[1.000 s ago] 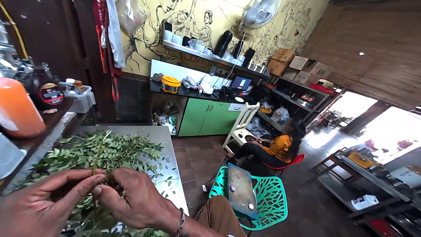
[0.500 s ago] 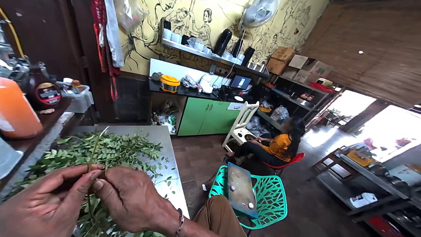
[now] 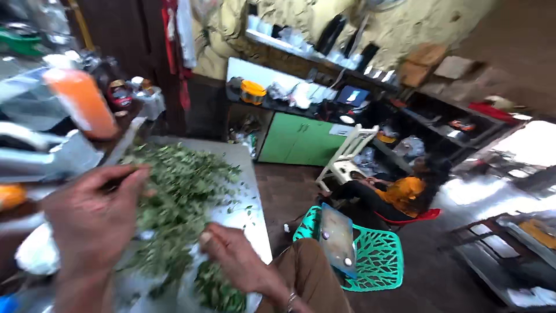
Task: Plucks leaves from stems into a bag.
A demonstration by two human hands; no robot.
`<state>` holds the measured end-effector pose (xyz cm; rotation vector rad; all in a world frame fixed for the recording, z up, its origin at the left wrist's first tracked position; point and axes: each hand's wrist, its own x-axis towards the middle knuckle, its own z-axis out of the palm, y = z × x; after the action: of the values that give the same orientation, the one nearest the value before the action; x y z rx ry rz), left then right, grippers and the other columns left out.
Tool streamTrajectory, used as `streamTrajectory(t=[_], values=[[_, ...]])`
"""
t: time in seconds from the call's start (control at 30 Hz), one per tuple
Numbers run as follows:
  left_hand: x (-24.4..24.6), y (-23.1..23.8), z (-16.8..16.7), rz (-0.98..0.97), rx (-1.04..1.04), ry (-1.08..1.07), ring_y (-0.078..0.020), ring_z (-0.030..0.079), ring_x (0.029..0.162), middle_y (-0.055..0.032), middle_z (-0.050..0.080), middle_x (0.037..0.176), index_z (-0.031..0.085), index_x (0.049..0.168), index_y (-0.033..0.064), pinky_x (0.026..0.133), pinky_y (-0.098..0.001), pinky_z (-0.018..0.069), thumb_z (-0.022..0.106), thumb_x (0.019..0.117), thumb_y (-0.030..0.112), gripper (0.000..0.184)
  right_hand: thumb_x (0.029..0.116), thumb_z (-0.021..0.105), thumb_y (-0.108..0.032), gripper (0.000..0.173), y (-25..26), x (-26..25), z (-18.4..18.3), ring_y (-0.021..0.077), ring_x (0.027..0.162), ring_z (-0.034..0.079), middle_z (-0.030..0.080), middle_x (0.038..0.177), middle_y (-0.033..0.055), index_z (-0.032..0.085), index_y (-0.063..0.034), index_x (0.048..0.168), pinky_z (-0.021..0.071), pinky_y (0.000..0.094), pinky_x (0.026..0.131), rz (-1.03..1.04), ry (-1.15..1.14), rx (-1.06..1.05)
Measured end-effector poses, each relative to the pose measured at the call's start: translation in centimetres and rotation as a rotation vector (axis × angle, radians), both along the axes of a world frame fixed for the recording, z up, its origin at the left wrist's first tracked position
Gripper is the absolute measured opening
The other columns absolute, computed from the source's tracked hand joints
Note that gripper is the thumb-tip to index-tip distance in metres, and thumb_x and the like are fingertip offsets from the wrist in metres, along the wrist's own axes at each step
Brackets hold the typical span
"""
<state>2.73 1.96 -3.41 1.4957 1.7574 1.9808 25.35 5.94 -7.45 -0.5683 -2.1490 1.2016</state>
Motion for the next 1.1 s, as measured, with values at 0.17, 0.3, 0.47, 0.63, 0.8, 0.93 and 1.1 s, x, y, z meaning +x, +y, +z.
streamTrajectory(t=[0.17,0.3,0.47,0.63,0.8,0.93,1.1], values=[[-0.1,0.5,1.2,0.025,0.052,0.061,-0.0116,0.072,0.082,-0.0017,0.073,0.106,0.070,0.113,0.0073,0.070,-0.0305,0.0647,0.066,0.1013,0.021,0.018,0.1120,0.038,-0.034,0.039,0.5,2.6,-0.4,0.0105,0.057,0.050,0.053,0.069,0.0008,0.063,-0.0087,0.095,0.0443,0.0275,0.052,0.006,-0.045,-0.062],[-3.5,-0.5,1.7,0.062,0.086,-0.002,-0.0072,0.071,0.081,0.0022,0.072,0.104,0.069,0.115,0.0073,0.072,-0.0267,0.0633,0.066,0.1009,0.018,0.018,0.1118,0.040,-0.033,0.040,0.7,5.4,-3.4,0.0100,0.058,0.050,0.053,0.069,0.0006,0.064,-0.0076,0.094,0.0438,0.0281,0.053,-0.036,-0.087,-0.137],[-1.9,-0.9,1.4,0.037,0.050,-0.067,-0.0118,0.069,0.071,-0.0013,0.073,0.097,0.071,0.113,0.0102,0.062,-0.0279,0.0613,0.071,0.0982,0.019,0.017,0.1083,0.049,-0.036,0.034,-0.3,5.5,-8.2,0.0144,0.068,0.064,0.066,0.080,0.0030,0.070,-0.0092,0.104,0.0570,0.0350,0.064,-0.194,-0.261,-0.075],[-0.7,0.7,1.7,-0.013,0.013,-0.072,-0.0162,0.071,0.071,-0.0015,0.076,0.096,0.076,0.107,0.0117,0.062,-0.0324,0.0631,0.074,0.0947,0.015,0.013,0.1009,0.059,-0.049,0.043,-0.1,4.8,-7.8,0.0170,0.118,0.063,0.070,0.125,0.0017,0.072,-0.0169,0.127,0.0515,0.0394,0.104,-0.259,-0.426,0.202],[0.5,0.8,1.8,-0.131,0.039,-0.102,-0.0192,0.072,0.073,-0.0035,0.076,0.096,0.076,0.108,0.0120,0.064,-0.0338,0.0646,0.075,0.0941,0.017,0.015,0.1029,0.062,-0.027,0.027,2.3,2.1,-0.6,0.0124,0.102,0.072,0.073,0.114,0.0013,0.073,-0.0090,0.119,0.0640,0.0342,0.087,-0.327,0.086,0.227],[1.1,0.8,1.6,-0.268,0.062,-0.103,-0.0207,0.072,0.071,-0.0073,0.076,0.095,0.076,0.106,0.0073,0.063,-0.0332,0.0641,0.073,0.0935,0.021,0.019,0.0948,0.074,-0.035,0.050,4.3,-1.6,3.3,0.0168,0.117,0.066,0.068,0.130,0.0046,0.063,-0.0098,0.137,0.0590,0.0398,0.098,-0.200,0.160,0.075],[1.0,0.8,1.4,-0.366,0.010,-0.082,-0.0092,0.071,0.077,-0.0028,0.075,0.098,0.072,0.105,0.0025,0.068,-0.0245,0.0613,0.070,0.0951,0.014,0.015,0.1021,0.062,-0.016,0.024,4.3,-4.6,3.2,0.0151,0.096,0.071,0.074,0.105,0.0101,0.073,0.0010,0.114,0.0596,0.0368,0.089,-0.011,0.208,0.208]])
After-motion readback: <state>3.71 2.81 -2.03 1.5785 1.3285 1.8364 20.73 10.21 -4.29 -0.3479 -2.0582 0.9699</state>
